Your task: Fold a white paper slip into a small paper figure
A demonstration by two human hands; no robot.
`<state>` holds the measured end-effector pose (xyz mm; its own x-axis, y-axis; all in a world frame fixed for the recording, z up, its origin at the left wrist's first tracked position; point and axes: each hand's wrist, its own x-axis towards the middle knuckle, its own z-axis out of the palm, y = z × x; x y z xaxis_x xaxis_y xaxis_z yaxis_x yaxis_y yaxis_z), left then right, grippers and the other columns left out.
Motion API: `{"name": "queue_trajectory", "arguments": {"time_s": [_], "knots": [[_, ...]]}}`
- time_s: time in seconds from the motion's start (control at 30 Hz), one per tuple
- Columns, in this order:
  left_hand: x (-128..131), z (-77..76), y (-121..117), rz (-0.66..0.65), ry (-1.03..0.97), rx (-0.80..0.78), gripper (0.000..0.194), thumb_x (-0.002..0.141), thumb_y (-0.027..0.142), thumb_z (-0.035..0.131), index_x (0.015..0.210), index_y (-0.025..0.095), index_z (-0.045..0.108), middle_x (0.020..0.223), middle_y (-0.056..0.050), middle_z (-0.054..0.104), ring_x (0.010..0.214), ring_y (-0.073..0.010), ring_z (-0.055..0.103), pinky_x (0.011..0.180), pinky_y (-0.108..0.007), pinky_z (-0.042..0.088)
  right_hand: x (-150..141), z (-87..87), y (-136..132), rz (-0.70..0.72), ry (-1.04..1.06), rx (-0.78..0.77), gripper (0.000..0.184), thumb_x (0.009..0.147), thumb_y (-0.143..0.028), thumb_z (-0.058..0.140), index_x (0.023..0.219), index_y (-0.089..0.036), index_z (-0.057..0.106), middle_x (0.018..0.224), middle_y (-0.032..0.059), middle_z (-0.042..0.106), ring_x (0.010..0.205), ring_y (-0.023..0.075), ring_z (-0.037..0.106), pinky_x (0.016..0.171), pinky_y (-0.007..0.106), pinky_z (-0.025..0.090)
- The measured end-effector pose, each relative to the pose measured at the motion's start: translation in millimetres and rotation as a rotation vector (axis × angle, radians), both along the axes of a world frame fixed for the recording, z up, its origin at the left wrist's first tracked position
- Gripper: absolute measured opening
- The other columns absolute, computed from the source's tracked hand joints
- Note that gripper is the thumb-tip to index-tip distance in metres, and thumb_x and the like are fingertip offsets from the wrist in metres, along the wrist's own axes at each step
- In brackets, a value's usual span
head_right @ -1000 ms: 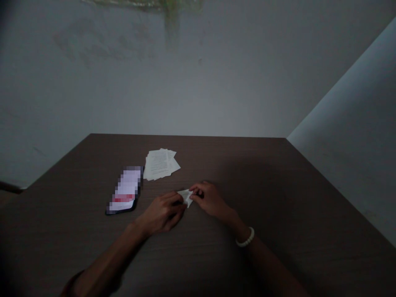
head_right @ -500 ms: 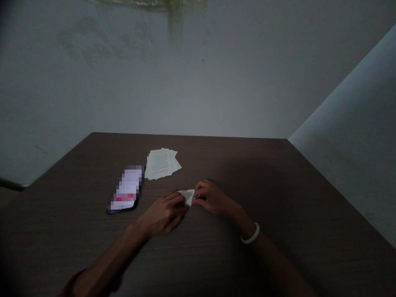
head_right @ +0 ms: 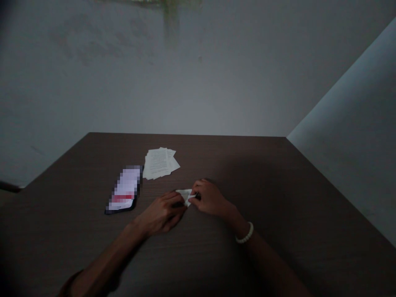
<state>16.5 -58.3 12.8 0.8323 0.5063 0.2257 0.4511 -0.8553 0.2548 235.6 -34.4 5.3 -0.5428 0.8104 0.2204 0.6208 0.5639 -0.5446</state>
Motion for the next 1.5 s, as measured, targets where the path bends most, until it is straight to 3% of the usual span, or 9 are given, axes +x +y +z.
{"name": "queue_trajectory", "arguments": {"time_s": [0.33, 0.6, 1.1, 1.5], "knots": [[-1.2, -2.1, 1.4, -0.017, -0.018, -0.013, 0.018, 0.089, 0.016, 0.049, 0.086, 0.015, 0.067, 0.088, -0.008, 0.060, 0.089, -0.0208, 0.058, 0.083, -0.036, 0.049, -4.0, -4.0, -2.0, -0.057, -0.027, 0.006, 0.009, 0.078, -0.021, 0.074, 0.082, -0.017, 0.067, 0.088, 0.0043, 0.065, 0.085, 0.0189, 0.058, 0.077, 0.031, 0.043], [-1.5, -1.4, 1.5, -0.016, -0.007, -0.011, 0.025, 0.087, 0.017, 0.050, 0.106, 0.016, 0.067, 0.093, -0.008, 0.062, 0.092, -0.0228, 0.057, 0.085, -0.038, 0.049, -5.0, -2.7, -4.6, -0.068, 0.004, 0.018, 0.008, 0.076, -0.018, 0.073, 0.079, -0.017, 0.066, 0.086, 0.0039, 0.064, 0.084, 0.0187, 0.058, 0.076, 0.030, 0.043], [2.0, 5.0, -2.1, 0.016, 0.048, -0.025, 0.021, 0.088, 0.018, 0.050, 0.098, 0.016, 0.068, 0.096, -0.009, 0.060, 0.093, -0.0240, 0.056, 0.085, -0.042, 0.048, -4.3, -13.0, -5.1, -0.158, 0.166, -0.022, 0.007, 0.078, -0.016, 0.072, 0.076, -0.017, 0.065, 0.084, 0.0027, 0.060, 0.078, 0.0154, 0.057, 0.070, 0.027, 0.043], [1.8, 4.1, -2.4, 0.003, 0.022, -0.038, 0.022, 0.088, 0.017, 0.049, 0.101, 0.016, 0.068, 0.098, -0.009, 0.062, 0.094, -0.0236, 0.056, 0.086, -0.041, 0.049, 0.6, -14.4, -3.2, -0.144, 0.204, -0.019, 0.011, 0.079, -0.014, 0.071, 0.073, -0.017, 0.063, 0.090, 0.0033, 0.059, 0.083, 0.0160, 0.058, 0.075, 0.029, 0.045]]}}
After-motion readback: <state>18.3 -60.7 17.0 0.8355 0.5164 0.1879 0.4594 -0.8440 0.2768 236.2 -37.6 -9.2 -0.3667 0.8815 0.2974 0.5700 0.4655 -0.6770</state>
